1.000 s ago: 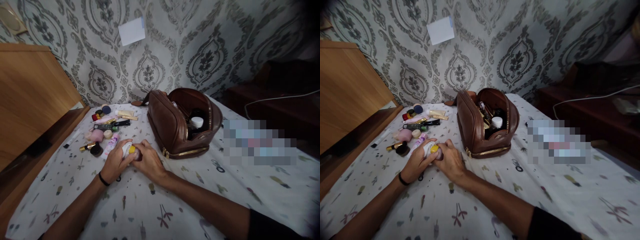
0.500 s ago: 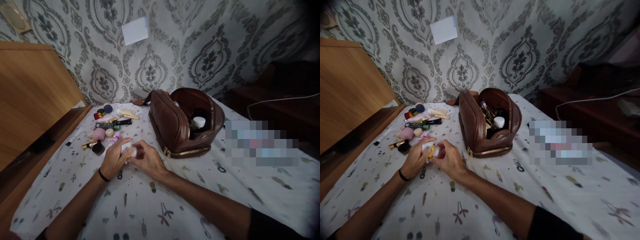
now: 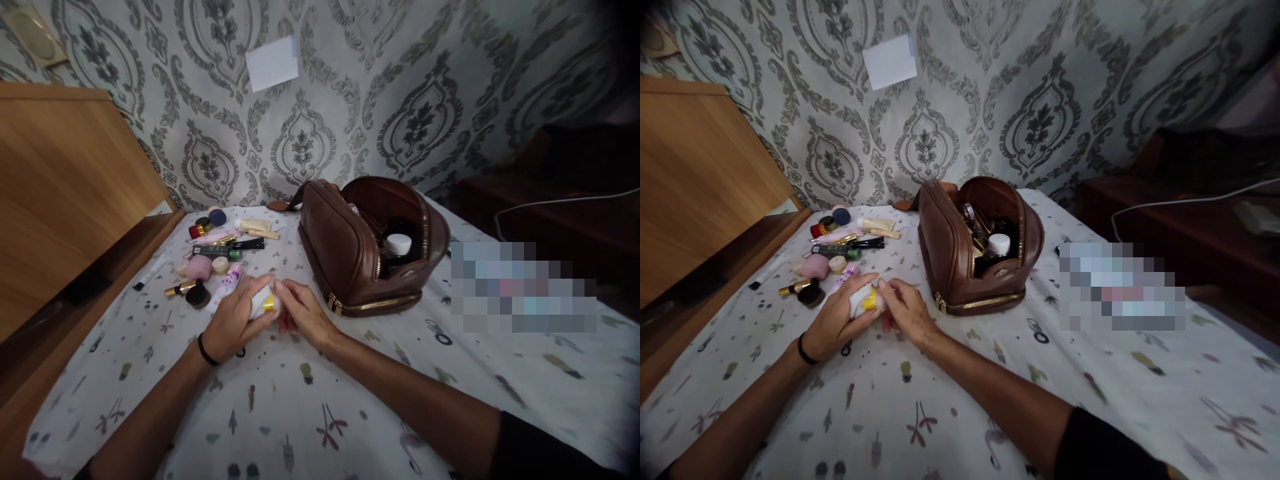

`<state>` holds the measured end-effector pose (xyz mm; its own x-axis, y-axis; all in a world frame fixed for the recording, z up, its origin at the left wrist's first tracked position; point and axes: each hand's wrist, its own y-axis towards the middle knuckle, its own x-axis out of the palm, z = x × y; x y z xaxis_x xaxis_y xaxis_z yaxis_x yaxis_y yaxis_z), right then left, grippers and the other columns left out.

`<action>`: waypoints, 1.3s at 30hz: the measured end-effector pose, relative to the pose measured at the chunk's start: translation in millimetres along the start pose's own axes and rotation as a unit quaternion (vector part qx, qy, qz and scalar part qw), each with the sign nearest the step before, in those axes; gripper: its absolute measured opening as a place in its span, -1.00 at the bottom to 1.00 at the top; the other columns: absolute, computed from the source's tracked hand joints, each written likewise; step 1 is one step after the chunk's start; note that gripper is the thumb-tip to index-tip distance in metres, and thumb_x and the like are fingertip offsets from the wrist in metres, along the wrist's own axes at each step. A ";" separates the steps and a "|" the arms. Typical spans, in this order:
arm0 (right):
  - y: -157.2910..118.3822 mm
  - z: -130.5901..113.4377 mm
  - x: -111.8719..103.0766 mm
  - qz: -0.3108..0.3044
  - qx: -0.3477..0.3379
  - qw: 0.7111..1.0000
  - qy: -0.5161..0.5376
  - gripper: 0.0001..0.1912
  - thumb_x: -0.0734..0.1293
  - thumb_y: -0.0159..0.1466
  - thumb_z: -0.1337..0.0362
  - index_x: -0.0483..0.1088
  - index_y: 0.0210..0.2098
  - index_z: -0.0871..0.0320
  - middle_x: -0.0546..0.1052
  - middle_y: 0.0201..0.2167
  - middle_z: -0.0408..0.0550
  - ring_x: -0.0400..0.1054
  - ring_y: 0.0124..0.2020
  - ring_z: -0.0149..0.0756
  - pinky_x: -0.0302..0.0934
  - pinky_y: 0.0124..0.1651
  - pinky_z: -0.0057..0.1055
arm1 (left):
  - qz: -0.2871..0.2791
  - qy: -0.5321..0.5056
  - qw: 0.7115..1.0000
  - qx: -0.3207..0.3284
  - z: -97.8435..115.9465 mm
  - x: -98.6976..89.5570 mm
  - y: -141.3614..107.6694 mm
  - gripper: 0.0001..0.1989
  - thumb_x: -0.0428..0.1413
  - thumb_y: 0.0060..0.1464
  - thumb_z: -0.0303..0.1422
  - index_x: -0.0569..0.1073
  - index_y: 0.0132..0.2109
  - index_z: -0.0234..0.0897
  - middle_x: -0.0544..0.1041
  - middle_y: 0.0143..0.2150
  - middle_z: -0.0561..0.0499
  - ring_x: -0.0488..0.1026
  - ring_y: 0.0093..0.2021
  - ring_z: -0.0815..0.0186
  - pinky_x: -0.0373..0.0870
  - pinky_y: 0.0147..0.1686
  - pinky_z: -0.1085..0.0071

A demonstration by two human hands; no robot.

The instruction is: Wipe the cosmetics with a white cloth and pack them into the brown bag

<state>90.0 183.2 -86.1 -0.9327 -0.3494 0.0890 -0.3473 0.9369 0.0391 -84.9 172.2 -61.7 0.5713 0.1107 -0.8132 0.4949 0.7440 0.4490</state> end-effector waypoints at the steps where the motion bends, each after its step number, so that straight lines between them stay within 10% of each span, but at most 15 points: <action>1: -0.5 -0.9 0.3 -0.005 -0.002 1.000 -0.008 -0.46 0.20 0.25 -0.29 0.27 -0.41 0.09 0.31 -0.76 -0.27 0.11 -0.78 -0.46 -0.05 -0.72 -0.52 | 0.003 -0.003 1.000 -0.011 -0.7 -0.2 0.1 -0.51 0.06 0.24 -0.17 0.27 0.23 -0.29 0.49 0.08 -0.21 0.46 0.06 0.12 0.42 0.05 0.20; 21: 3.3 8.4 0.5 -0.062 -0.047 0.992 0.099 -0.54 0.58 -0.01 0.14 0.44 -0.17 0.09 0.46 -0.32 -0.20 0.33 -0.38 -0.41 0.26 -0.28 -0.44 | 0.057 -0.191 0.951 -0.236 -9.0 -1.3 7.5 -0.62 -0.01 0.23 -0.09 0.27 -0.43 -0.26 0.29 -0.50 0.11 0.23 -0.46 0.38 0.16 -0.46 0.45; 27: 3.2 6.4 0.9 -0.096 0.010 0.963 0.252 -0.53 0.58 0.02 0.16 0.46 -0.12 0.11 0.56 -0.27 -0.15 0.47 -0.30 -0.36 0.37 -0.20 -0.40 | 0.094 -0.281 0.913 -0.281 -15.3 2.6 6.4 -0.44 -0.11 0.22 0.11 0.43 -0.25 -0.33 0.46 -0.38 -0.01 0.38 -0.41 0.31 0.28 -0.45 0.42; 34: 8.5 4.5 -5.9 -0.061 0.070 0.920 0.382 -0.55 0.61 0.00 0.16 0.40 -0.23 0.15 0.60 -0.39 -0.16 0.51 -0.41 -0.44 0.39 -0.30 -0.54 | 0.097 -0.134 0.977 -0.137 -4.6 6.0 2.8 -0.31 0.22 0.00 -0.03 0.28 0.17 -0.31 0.43 0.14 -0.19 0.39 0.14 0.05 0.32 0.11 0.16; 39: 4.4 3.5 -2.9 -0.109 0.067 0.932 0.339 -0.58 0.58 0.06 0.14 0.34 -0.26 0.13 0.58 -0.41 -0.20 0.51 -0.41 -0.44 0.40 -0.29 -0.50 | 0.084 -0.087 0.980 -0.160 -2.8 2.4 3.9 -0.47 0.21 0.00 -0.04 0.36 0.01 -0.30 0.50 -0.06 -0.11 0.46 -0.10 0.14 0.39 -0.11 0.27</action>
<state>90.9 188.3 -89.7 -0.5783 -0.4127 0.7038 -0.5738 0.8190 0.0088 -83.5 177.1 -62.9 0.7441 0.1564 -0.6495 0.1693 0.8963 0.4098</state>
